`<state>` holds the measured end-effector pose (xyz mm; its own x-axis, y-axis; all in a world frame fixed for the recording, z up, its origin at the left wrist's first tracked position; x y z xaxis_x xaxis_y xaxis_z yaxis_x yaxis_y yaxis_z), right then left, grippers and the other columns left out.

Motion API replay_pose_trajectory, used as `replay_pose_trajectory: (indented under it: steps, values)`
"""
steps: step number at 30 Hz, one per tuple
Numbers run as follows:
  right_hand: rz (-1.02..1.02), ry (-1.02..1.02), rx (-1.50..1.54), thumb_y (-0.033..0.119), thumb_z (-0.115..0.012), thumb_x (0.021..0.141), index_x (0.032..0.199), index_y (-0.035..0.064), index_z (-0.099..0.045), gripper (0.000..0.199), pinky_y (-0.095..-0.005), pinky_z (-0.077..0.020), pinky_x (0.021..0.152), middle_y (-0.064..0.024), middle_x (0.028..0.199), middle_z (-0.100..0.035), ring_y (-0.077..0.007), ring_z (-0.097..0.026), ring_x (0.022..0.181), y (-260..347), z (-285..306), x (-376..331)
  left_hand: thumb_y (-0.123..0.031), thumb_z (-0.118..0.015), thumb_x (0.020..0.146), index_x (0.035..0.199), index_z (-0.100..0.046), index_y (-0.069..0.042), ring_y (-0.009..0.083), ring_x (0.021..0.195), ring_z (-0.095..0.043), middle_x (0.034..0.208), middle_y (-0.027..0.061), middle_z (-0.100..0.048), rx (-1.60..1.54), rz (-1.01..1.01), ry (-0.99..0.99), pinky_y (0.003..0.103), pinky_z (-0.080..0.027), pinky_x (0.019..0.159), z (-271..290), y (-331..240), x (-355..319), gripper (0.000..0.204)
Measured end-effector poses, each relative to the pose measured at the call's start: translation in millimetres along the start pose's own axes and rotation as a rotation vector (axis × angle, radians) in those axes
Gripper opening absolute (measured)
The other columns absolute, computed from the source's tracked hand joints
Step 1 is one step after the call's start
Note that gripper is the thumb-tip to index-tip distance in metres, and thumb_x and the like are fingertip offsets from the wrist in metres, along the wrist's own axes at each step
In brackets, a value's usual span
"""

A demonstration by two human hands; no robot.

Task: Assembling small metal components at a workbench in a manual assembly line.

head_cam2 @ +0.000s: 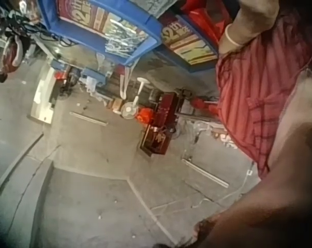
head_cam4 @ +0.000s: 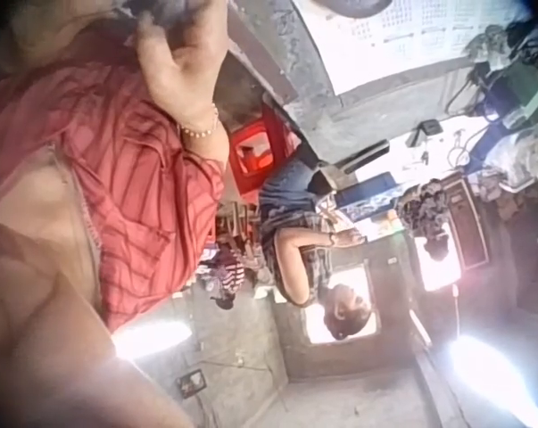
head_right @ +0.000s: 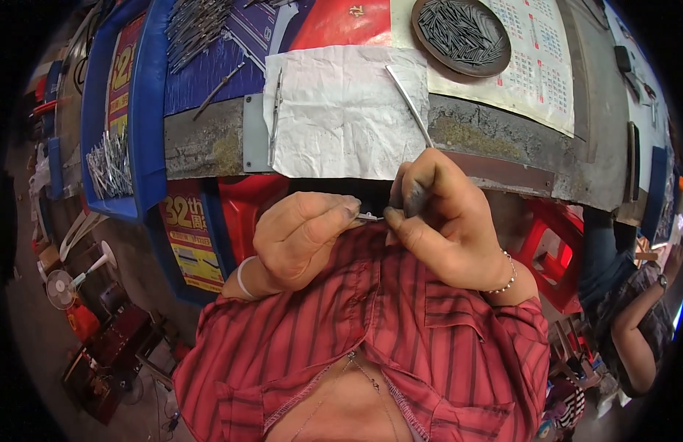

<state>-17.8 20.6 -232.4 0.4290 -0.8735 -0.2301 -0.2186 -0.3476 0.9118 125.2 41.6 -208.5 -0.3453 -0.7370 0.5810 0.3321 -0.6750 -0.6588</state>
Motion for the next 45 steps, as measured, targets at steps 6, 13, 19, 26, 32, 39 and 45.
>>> replay_pose_trajectory:
  steps: [6,13,19,26,32,39,45]
  values:
    - [-0.057,-0.003,0.05,-0.01,-0.051,0.084,0.085,0.0032,-0.036,0.02,-0.0221,-0.0444,0.061,-0.0049,0.081,-0.046,-0.0092,-0.049,0.068,-3,-1,2,-0.004,-0.065,0.07,0.095,-0.064,0.002,0.0225,0.07,-0.063,0.085,0.0112,-0.063,0.041,-0.034,0.022,0.03,-0.05,0.056,1,-2,1,0.026]
    - [-0.019,0.0,-0.068,-0.009,-0.054,0.083,0.088,0.0023,-0.041,0.018,-0.0219,-0.0438,0.061,-0.0034,0.081,-0.047,-0.0086,-0.051,0.068,6,4,3,-0.003,-0.068,0.072,0.093,-0.063,0.0,0.0219,0.069,-0.064,0.082,0.0101,-0.063,0.012,0.0,0.001,0.03,-0.051,0.056,-2,-2,5,0.021]
    - [0.283,-0.365,-0.464,-0.002,-0.055,0.085,0.098,0.0,-0.05,0.014,-0.0201,-0.0468,0.057,-0.0021,0.08,-0.054,-0.0068,-0.055,0.065,65,67,26,0.0,-0.066,0.083,0.094,-0.06,0.001,0.0111,0.063,-0.06,0.075,0.0072,-0.063,-0.44,0.688,0.053,0.023,-0.047,0.056,-3,37,-8,0.013]
    - [0.424,-0.412,-1.368,0.012,-0.063,0.082,0.098,0.0016,-0.055,0.021,-0.0395,-0.0451,0.063,-0.0197,0.08,-0.06,-0.0375,-0.058,0.072,81,94,64,0.0,-0.058,0.09,0.11,-0.053,0.002,0.0073,0.068,-0.057,0.087,0.0041,-0.062,-1.136,0.902,0.053,0.02,-0.048,0.06,-21,42,-23,0.021]
    - [0.316,-0.105,-1.454,0.01,-0.063,0.076,0.1,0.0047,-0.046,0.03,-0.0439,-0.0445,0.06,-0.0147,0.081,-0.058,-0.036,-0.058,0.073,42,29,56,0.0,-0.058,0.09,0.115,-0.052,0.004,0.0104,0.068,-0.06,0.088,0.0071,-0.062,-1.446,1.021,0.014,0.023,-0.053,0.062,-30,44,-30,0.026]
    - [0.16,0.034,-1.646,0.002,-0.06,0.073,0.1,0.0012,-0.041,0.033,-0.0445,-0.0454,0.061,-0.0177,0.079,-0.058,-0.0375,-0.059,0.074,22,20,57,-0.015,-0.05,0.097,0.119,-0.053,0.002,0.0086,0.065,-0.059,0.086,0.0068,-0.061,-1.454,1.034,0.064,0.02,-0.049,0.058,-32,41,-31,0.028]
    - [0.117,-0.132,-1.442,-0.002,-0.054,0.074,0.118,0.0014,-0.041,0.046,-0.0466,-0.0457,0.068,-0.0233,0.093,-0.06,-0.0417,-0.058,0.083,32,37,47,-0.02,-0.043,0.1,0.118,-0.054,0.002,0.0086,0.063,-0.056,0.085,0.0063,-0.06,-1.598,1.018,0.054,0.019,-0.046,0.056,-36,41,-32,0.03]
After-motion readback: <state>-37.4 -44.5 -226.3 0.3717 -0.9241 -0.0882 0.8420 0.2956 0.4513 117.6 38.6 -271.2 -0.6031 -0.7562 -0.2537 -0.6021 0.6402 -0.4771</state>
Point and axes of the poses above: each hand's wrist, its own x-axis towards the middle knuckle, its own z-axis out of the back of the hand, y = z × x, the point moved 8 cm from there along x, towards the middle knuckle
